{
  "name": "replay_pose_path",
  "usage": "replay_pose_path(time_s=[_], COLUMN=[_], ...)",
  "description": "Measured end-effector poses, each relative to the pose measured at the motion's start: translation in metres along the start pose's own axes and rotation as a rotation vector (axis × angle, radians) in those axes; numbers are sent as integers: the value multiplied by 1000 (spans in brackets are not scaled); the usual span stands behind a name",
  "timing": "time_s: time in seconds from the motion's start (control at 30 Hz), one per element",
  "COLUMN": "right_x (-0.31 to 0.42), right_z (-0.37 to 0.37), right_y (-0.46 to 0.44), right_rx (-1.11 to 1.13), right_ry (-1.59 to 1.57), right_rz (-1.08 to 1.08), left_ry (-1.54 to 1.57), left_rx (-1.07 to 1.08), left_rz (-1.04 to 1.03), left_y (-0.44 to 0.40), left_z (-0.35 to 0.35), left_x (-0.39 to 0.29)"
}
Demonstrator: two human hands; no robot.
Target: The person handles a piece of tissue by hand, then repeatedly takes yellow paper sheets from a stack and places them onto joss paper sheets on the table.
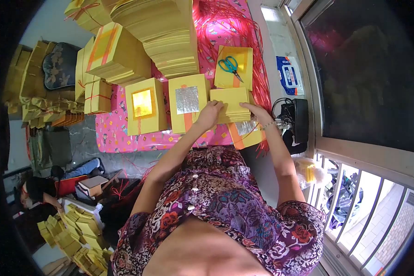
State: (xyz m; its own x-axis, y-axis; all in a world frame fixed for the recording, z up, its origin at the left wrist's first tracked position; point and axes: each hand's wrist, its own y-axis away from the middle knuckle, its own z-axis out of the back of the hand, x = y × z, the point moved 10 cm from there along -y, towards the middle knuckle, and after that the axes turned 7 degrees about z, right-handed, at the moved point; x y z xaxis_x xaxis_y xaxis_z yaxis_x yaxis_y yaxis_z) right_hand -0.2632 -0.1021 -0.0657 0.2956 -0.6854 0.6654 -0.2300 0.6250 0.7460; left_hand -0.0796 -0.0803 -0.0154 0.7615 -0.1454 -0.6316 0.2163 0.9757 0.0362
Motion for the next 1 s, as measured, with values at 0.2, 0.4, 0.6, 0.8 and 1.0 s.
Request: replay_pose_path(time_s=[0.2, 0.4, 0.6, 0.8, 1.0], right_x=[-30, -1, 19, 31, 29], right_z=[-1, -11, -6, -45, -104], right_y=[-29, -24, 15, 28, 29], right_rx=[104, 114, 48, 186, 195], right_ry=[-180, -284, -604, -1058, -1058], right_rz=[-45, 275, 195, 342, 340], left_ry=[99, 434, 592, 1207, 1392], left_rx=[27, -192, -549, -192, -302], left_rz=[60, 100, 292, 617, 394], left_y=[1, 7, 43, 39, 19], left_z=[10, 37, 59, 12, 65], left_x=[1, 5, 13, 10, -2])
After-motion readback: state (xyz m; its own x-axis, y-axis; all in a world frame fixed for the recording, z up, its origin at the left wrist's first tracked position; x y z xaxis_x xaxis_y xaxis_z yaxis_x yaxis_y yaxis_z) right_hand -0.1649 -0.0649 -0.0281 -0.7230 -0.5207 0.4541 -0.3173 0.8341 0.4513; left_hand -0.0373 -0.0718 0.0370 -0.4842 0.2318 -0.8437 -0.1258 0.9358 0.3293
